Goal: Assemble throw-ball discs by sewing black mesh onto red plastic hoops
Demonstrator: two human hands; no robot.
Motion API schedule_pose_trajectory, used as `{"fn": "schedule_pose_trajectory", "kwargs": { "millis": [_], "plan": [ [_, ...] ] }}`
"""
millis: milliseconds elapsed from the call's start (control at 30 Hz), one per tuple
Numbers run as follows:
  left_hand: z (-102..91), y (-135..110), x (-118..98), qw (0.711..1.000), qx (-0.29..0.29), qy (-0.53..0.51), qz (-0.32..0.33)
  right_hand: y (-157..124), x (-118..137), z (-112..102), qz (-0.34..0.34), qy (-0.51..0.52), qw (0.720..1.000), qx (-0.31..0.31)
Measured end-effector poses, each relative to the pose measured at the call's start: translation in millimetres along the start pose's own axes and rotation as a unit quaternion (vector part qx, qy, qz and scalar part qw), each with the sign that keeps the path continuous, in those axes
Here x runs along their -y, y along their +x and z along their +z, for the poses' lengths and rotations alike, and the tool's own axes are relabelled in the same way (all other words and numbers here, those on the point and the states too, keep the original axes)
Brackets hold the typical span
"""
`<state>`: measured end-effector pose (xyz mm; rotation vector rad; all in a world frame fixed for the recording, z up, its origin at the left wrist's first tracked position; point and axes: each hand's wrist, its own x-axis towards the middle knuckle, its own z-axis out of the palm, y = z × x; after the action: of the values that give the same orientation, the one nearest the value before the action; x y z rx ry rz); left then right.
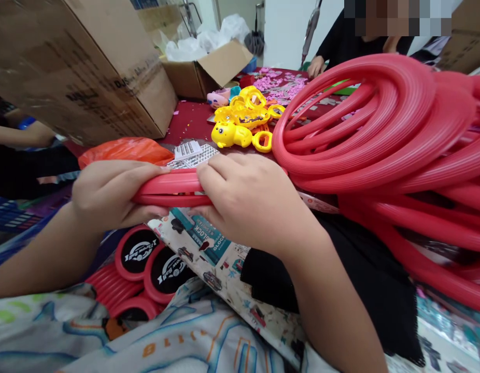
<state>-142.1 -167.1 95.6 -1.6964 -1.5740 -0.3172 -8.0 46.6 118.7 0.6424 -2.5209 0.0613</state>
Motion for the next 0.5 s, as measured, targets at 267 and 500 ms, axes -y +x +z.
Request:
{"fn": "schedule_pose_trajectory", "kwargs": {
  "millis": [267,500],
  "plan": [
    [8.2,-13,0,1.000,-0.006,-0.017,0.014,0,6,-1,0.042,0.047,0.995,0.076],
    [7.9,-14,-2,0.998,0.002,-0.030,0.054,5,15,-1,0.054,0.087,0.984,0.146]
  ]
}}
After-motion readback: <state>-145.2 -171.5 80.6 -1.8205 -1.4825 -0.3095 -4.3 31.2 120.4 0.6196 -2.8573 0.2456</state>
